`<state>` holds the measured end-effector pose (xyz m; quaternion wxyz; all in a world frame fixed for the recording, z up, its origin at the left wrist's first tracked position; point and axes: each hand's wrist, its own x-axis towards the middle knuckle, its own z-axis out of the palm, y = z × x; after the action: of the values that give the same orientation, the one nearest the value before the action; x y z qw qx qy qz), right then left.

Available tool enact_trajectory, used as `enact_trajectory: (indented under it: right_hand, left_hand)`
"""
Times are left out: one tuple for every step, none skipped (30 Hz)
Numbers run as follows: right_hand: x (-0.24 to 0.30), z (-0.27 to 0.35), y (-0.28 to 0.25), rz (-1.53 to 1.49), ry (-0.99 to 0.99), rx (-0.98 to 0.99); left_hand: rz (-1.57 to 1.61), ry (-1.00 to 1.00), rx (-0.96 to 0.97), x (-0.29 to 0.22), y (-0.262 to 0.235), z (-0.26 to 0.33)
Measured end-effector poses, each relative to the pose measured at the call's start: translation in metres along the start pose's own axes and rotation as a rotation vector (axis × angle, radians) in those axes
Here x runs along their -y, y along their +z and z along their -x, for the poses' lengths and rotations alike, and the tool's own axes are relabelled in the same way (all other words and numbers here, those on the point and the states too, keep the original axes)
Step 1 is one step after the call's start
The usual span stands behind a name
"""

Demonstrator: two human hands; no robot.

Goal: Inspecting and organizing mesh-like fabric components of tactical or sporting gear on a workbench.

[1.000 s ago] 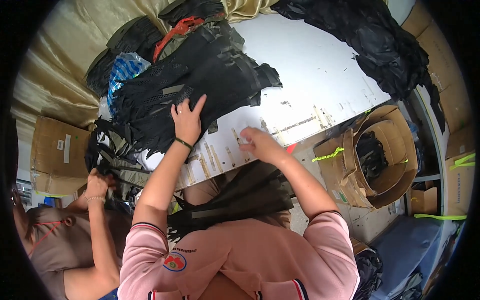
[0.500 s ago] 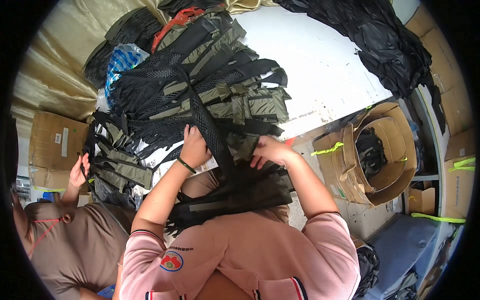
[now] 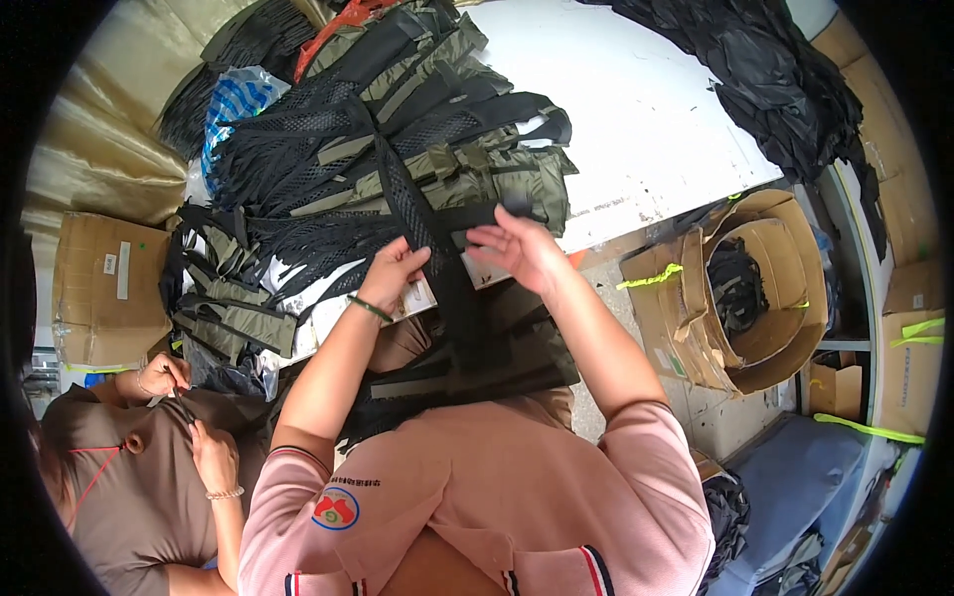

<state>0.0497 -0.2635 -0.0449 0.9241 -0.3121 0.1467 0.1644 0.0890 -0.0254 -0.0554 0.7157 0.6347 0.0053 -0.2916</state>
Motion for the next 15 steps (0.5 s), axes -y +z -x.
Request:
enact_trajectory:
  right_hand:
    - [0.002,-0.016,0.002,-0.004,-0.028,-0.038]
    - [0.005,-0.032,0.004,-0.011,-0.057,-0.079]
    - [0.010,-0.044,0.001,-0.041,-0.092,-0.098]
    - [0.015,-0.056,0.001,-0.066,-0.123,-0.107]
    - [0.019,-0.069,0.000,-0.091,-0.138,-0.137]
    - [0.021,-0.073,0.002,-0.044,-0.179,-0.124]
    - [0.025,-0.072,0.002,0.093,-0.137,-0.157]
    - [0.029,-0.070,0.001,0.230,-0.096,-0.190]
    - [0.032,-0.062,0.002,0.229,-0.093,-0.188]
    - [0.036,-0.045,0.008,0.542,0.020,-0.161]
    - [0.038,-0.025,0.005,0.848,0.126,-0.149]
    - [0.028,-0.008,0.000,1.051,0.110,-0.090]
    - [0.012,0.009,-0.009,1.190,-0.010,0.018]
    - [-0.003,0.028,-0.006,1.263,-0.237,0.204]
    - [-0.002,0.054,0.018,1.320,-0.109,0.270]
  left_hand:
    - [-0.055,0.025,-0.032,0.006,-0.014,-0.016]
    - [-0.111,0.047,-0.061,0.006,-0.022,-0.029]
    - [-0.081,0.025,-0.072,-0.007,-0.013,-0.035]
    - [-0.050,0.010,-0.093,-0.022,-0.006,-0.036]
    - [-0.098,0.020,-0.094,-0.016,-0.015,-0.055]
    - [-0.079,0.027,-0.094,-0.025,-0.009,-0.054]
    - [-0.091,0.031,-0.090,-0.021,-0.012,-0.059]
    - [-0.103,0.036,-0.086,-0.018,-0.014,-0.061]
    - [-0.103,0.035,-0.090,-0.018,-0.017,-0.055]
    - [-0.021,0.059,-0.058,-0.019,-0.020,-0.044]
    - [0.059,0.080,-0.006,-0.022,-0.014,-0.036]
    - [0.058,0.076,0.001,-0.027,-0.009,-0.028]
    - [0.182,0.143,0.037,-0.032,-0.005,-0.016]
    - [0.308,0.209,0.069,-0.033,-0.002,-0.005]
    - [0.427,0.272,0.085,-0.032,-0.005,0.003]
